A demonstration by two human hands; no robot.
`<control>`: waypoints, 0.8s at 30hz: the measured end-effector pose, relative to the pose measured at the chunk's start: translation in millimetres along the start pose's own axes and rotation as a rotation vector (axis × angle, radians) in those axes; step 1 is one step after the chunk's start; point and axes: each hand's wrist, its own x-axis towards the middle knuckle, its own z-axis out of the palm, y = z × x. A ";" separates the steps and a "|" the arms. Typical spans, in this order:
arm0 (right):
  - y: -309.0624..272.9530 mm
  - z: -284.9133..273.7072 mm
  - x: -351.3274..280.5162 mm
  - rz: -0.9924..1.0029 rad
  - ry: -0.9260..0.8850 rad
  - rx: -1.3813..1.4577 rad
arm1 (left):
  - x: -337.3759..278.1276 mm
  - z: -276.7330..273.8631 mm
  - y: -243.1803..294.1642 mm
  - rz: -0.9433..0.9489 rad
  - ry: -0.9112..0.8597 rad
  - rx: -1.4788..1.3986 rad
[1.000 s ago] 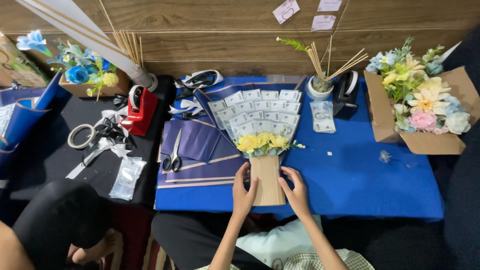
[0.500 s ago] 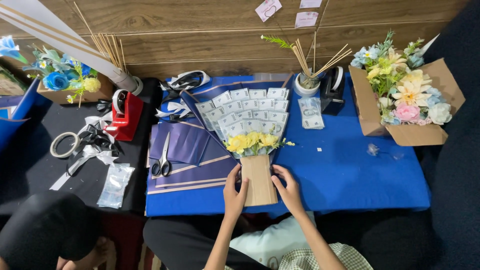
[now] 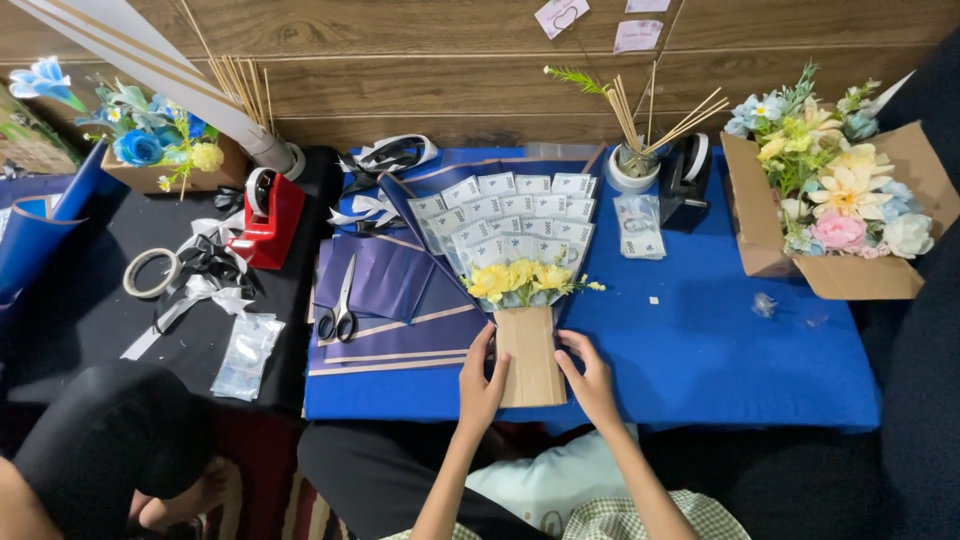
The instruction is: Assembling and wrapping a decorative bouquet made of yellow flowers and banknotes.
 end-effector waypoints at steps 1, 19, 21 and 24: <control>-0.9 -0.2 0.4 0.000 -0.004 0.000 | 0.6 -0.4 -0.3 -0.002 0.004 0.000; 6.6 -0.3 1.1 0.007 0.012 0.037 | 0.7 -2.0 8.1 0.004 -0.010 0.015; 10.4 0.5 3.0 0.023 0.017 0.048 | 1.1 -4.2 12.7 0.007 -0.019 0.014; 12.1 -0.8 4.8 0.061 0.015 0.105 | 0.9 -5.9 13.6 0.005 -0.038 -0.009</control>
